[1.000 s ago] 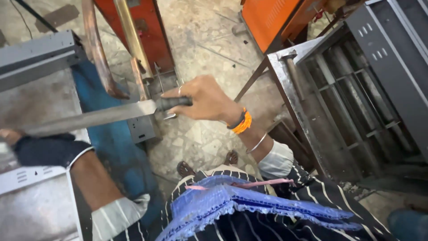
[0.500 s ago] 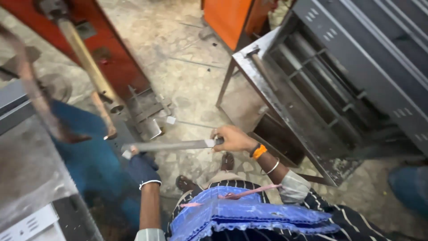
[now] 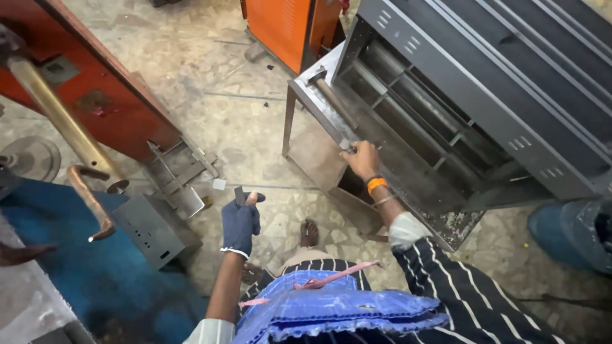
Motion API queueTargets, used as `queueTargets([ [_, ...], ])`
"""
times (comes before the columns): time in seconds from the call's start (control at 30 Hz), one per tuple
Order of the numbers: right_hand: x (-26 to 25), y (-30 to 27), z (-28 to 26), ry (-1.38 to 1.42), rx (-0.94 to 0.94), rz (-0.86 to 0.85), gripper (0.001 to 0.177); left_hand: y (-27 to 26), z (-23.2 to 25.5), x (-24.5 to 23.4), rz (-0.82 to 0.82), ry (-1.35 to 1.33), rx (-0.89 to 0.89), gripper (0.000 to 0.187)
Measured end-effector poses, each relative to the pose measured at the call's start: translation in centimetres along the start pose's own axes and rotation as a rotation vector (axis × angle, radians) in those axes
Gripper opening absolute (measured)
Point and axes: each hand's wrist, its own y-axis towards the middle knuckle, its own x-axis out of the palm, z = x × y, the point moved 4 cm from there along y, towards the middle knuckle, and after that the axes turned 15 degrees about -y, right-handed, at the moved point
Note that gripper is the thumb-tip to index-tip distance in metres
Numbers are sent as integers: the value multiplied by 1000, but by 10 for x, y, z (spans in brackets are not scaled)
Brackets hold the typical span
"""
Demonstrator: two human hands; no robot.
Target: Assembling and spot welding sheet metal components to construct a rectangular metal casing.
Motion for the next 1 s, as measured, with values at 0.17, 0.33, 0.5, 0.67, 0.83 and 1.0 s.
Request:
queueTargets([
  [0.17,15,21,10,-22,80,-44,45,0,7,4,62,12,46,35],
  [0.33,33,33,27,-157,26,73,37,0,1,6,150,-53,70,40],
  [0.5,31,49,31,-291,-38,69,28,-1,-10,24,148,-113,32,38],
  [0.67,40,46,38,-284,-201,253,37,0,-20,36,178,-87,7,38],
  [0.83,39,39,-7,-276,-316,239,29,-4,-26,27,224,-189,-1,38],
  [1.0,52,1,-108,64,-526,47,15,-17,-27,-9,300,-262,109,40],
])
